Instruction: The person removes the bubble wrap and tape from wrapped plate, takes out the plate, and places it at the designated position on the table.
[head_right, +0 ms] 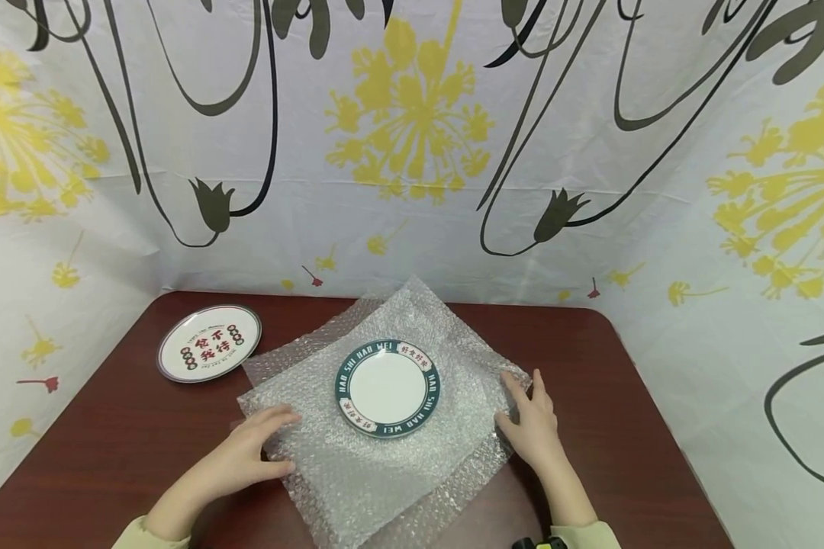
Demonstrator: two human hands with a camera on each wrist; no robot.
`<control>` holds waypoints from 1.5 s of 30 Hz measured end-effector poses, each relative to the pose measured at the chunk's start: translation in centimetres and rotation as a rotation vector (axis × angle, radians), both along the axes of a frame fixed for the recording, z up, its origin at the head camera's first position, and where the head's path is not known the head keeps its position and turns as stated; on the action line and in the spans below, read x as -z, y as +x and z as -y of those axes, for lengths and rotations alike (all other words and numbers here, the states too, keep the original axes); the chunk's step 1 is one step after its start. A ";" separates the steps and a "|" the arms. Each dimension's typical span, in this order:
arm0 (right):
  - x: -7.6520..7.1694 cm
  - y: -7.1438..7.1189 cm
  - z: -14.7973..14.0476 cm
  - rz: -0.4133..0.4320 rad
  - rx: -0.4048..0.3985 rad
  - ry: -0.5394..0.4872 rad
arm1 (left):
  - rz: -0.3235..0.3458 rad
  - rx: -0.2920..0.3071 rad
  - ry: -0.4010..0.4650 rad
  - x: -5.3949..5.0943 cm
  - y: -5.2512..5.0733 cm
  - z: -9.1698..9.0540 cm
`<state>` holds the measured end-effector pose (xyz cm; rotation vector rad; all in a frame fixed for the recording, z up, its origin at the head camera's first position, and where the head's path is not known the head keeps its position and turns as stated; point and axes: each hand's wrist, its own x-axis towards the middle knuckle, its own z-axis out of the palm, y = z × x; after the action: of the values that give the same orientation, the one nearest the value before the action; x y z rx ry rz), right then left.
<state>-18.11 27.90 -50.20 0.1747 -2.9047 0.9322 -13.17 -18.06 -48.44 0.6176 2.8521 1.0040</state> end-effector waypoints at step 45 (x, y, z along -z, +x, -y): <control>1.3 0.1 -0.2 0.098 -0.092 0.126 | 0.292 0.052 -0.218 -2.5 -1.3 -0.9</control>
<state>-18.03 28.11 -51.50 0.2808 -3.0709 0.7919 -14.50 -17.20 -45.95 0.4786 2.6230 0.6959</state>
